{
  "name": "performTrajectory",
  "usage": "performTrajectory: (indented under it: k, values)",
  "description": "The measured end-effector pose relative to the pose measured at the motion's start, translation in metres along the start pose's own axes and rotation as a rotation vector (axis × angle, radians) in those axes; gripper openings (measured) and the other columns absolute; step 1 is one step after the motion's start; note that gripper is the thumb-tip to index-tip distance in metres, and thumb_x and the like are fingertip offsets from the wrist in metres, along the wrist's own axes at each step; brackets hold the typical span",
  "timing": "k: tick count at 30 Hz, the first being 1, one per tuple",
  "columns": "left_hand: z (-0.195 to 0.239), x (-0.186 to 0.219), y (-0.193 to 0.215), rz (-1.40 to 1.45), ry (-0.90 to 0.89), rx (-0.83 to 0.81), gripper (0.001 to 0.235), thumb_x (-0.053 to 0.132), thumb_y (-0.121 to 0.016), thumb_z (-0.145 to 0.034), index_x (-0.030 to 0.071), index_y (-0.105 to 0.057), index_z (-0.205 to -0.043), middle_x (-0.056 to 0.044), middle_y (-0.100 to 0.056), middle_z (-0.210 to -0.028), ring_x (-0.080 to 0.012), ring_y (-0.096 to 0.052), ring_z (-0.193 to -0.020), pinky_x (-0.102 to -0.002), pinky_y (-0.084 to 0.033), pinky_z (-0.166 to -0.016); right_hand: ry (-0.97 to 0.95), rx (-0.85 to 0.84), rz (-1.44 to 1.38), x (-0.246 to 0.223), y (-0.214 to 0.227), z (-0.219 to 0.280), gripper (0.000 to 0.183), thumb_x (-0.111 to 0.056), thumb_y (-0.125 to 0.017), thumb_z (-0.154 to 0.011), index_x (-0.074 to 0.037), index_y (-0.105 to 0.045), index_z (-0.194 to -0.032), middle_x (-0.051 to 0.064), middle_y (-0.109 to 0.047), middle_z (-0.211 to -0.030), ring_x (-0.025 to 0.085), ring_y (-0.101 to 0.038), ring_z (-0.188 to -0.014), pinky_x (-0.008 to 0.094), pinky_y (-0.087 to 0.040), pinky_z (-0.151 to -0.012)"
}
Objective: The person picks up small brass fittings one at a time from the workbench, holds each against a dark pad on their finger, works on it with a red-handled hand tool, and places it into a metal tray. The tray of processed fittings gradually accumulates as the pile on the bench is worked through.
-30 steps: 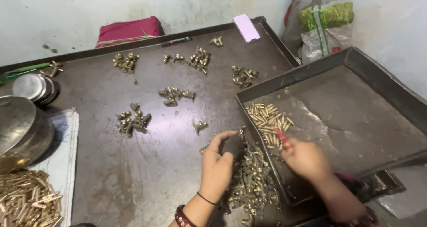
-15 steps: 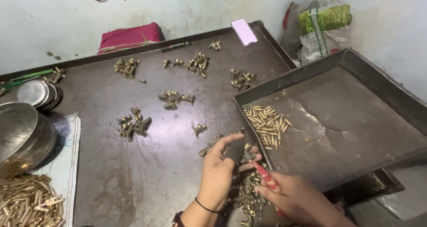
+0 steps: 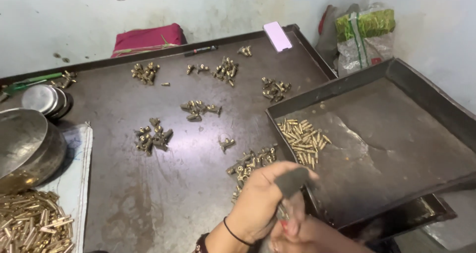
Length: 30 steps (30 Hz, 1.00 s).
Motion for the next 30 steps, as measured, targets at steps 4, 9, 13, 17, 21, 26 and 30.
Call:
performTrajectory:
  k: [4,9,13,17,21,26,30]
  values:
    - [0.006,0.017,-0.039,0.095,-0.064,-0.470,0.020,0.007,-0.053,-0.118,-0.010,-0.064,-0.121,-0.017,-0.072,-0.095,-0.0170,-0.070,-0.081,-0.025,-0.056,-0.074,0.018,-0.415,-0.721,-0.017,0.006,0.005,0.036,-0.033,-0.058,-0.104,0.001,-0.066,-0.111,0.016,-0.074,-0.096,0.028,-0.073,-0.094,0.043,-0.053,-0.086]
    - [-0.015,-0.020,0.002,0.045,-0.059,0.302,0.027,0.006,-0.046,-0.095,-0.001,-0.064,-0.116,-0.015,-0.075,-0.086,-0.0203,-0.074,-0.066,-0.029,-0.060,-0.058,-0.169,-0.033,0.215,-0.019,0.036,0.007,0.033,-0.042,-0.059,-0.098,-0.013,-0.064,-0.113,0.003,-0.072,-0.087,0.026,-0.072,-0.084,0.044,-0.054,-0.077]
    - [-0.001,-0.002,-0.037,-0.098,0.068,-0.068,0.022,0.017,-0.054,-0.105,0.005,-0.068,-0.117,-0.011,-0.071,-0.079,-0.0130,-0.064,-0.057,-0.023,-0.049,-0.048,0.388,-0.111,-0.533,-0.043,0.043,0.022,0.020,-0.018,-0.059,-0.101,-0.001,-0.061,-0.111,0.016,-0.066,-0.087,0.032,-0.066,-0.083,0.048,-0.053,-0.073]
    - [0.001,-0.006,-0.060,-0.149,-0.052,-0.356,0.026,0.013,-0.054,-0.114,-0.005,-0.069,-0.125,-0.005,-0.071,-0.101,-0.0084,-0.066,-0.090,-0.023,-0.053,-0.084,-0.019,-0.090,-0.476,-0.022,0.061,0.023,0.017,-0.021,-0.059,-0.095,-0.009,-0.064,-0.107,0.003,-0.066,-0.068,0.018,-0.070,-0.062,0.037,-0.056,-0.060]
    - [-0.019,-0.020,-0.031,-0.293,-0.143,0.027,0.019,0.011,-0.062,-0.101,-0.002,-0.069,-0.113,-0.003,-0.076,-0.089,-0.0062,-0.067,-0.077,-0.023,-0.055,-0.071,-0.148,0.134,-0.200,0.015,0.078,0.026,0.016,-0.026,-0.061,-0.095,-0.013,-0.066,-0.102,-0.009,-0.061,-0.064,0.007,-0.059,-0.059,0.032,-0.051,-0.058]
    - [-0.013,-0.018,-0.050,-0.314,0.065,-0.143,0.021,0.011,-0.065,-0.104,-0.006,-0.076,-0.109,-0.010,-0.074,-0.085,-0.0145,-0.058,-0.058,-0.028,-0.047,-0.056,0.027,-0.302,-0.822,0.017,0.086,0.048,0.020,-0.023,-0.068,-0.096,-0.008,-0.069,-0.108,-0.001,-0.062,-0.078,0.012,-0.059,-0.069,0.030,-0.049,-0.062]
    - [-0.021,-0.019,-0.055,-0.275,0.090,-0.189,0.020,0.010,-0.064,-0.103,-0.004,-0.076,-0.112,-0.011,-0.073,-0.087,-0.0183,-0.061,-0.060,-0.030,-0.049,-0.057,-0.050,-0.310,-0.778,0.040,0.111,0.053,0.024,-0.027,-0.072,-0.095,-0.010,-0.071,-0.111,-0.001,-0.066,-0.080,0.012,-0.059,-0.069,0.030,-0.049,-0.063]
Point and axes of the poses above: each hand's wrist, its own z-axis away from the middle knuckle, its own y-axis out of the back of the hand, x = y × z, the point moved 5 cm from there along -z, towards the middle knuckle
